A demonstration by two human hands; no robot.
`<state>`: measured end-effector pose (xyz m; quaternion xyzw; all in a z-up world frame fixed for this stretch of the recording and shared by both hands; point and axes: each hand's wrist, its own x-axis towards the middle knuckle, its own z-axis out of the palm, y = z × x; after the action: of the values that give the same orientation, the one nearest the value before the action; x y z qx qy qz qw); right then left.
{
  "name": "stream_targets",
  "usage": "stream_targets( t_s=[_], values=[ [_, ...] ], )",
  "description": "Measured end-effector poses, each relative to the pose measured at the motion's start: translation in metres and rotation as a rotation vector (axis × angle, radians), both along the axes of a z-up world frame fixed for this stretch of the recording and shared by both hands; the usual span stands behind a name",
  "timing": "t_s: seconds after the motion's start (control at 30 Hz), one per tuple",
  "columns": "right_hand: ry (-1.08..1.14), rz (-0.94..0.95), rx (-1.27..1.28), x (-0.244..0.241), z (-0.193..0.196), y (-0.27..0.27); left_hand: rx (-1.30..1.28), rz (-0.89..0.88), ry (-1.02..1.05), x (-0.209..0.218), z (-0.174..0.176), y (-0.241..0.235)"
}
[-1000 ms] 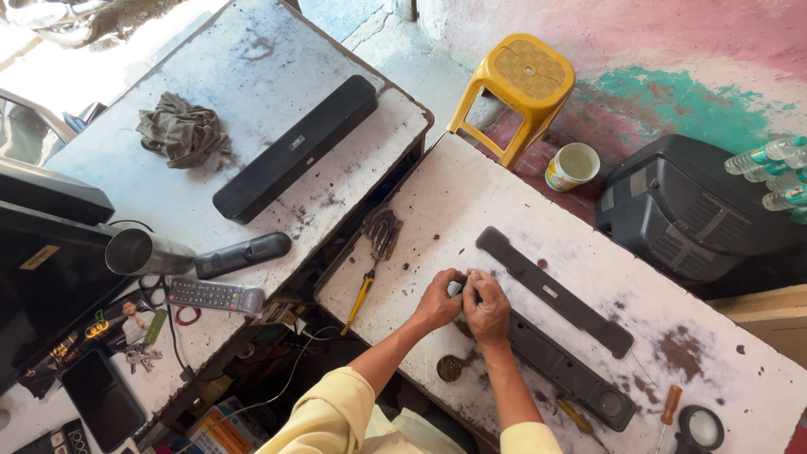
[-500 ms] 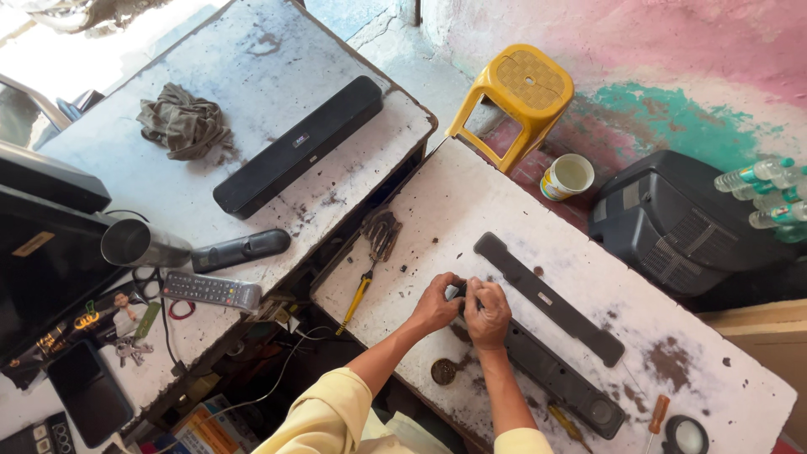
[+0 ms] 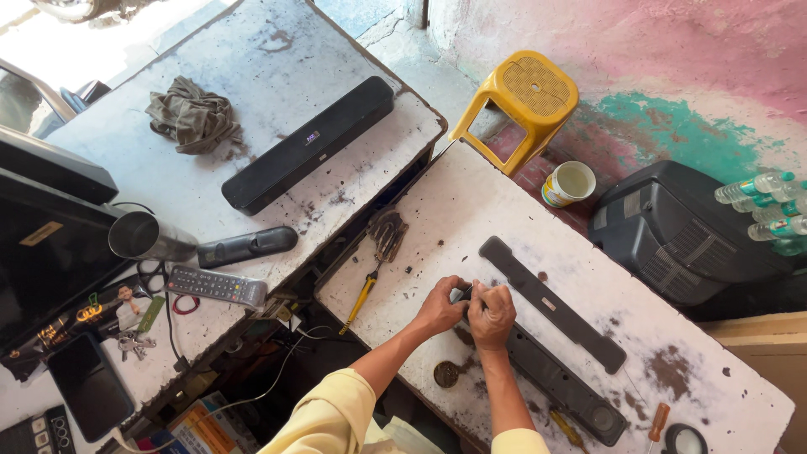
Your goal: The person disassembles a black soundbar, removes the back cover, and manipulates internal components including wires and a circuit board. They use a screwdriver to remove screws and a magnifying glass to inspect parts. The person then reassembles the soundbar by placing the back cover and securing it with screws.
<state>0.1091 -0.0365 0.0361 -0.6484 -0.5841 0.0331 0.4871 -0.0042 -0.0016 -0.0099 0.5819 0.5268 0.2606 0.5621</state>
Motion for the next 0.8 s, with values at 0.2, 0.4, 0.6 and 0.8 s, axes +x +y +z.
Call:
stream_targets(
  t_s=[0.2, 0.4, 0.6, 0.8],
  values=[
    [-0.001, 0.116, 0.169, -0.002, 0.004, -0.001, -0.027, -0.004, -0.011, -0.001, -0.002, 0.001],
    [-0.014, -0.029, -0.029, 0.001, 0.005, -0.002, 0.015, -0.027, -0.038, 0.001, -0.009, -0.004],
    [0.045, 0.094, 0.140, 0.000, 0.006, -0.004, -0.082, -0.015, -0.026, 0.000, -0.006, -0.003],
    [-0.020, -0.001, -0.004, -0.002, 0.010, -0.006, 0.008, -0.013, -0.014, 0.001, -0.004, -0.006]
  ],
)
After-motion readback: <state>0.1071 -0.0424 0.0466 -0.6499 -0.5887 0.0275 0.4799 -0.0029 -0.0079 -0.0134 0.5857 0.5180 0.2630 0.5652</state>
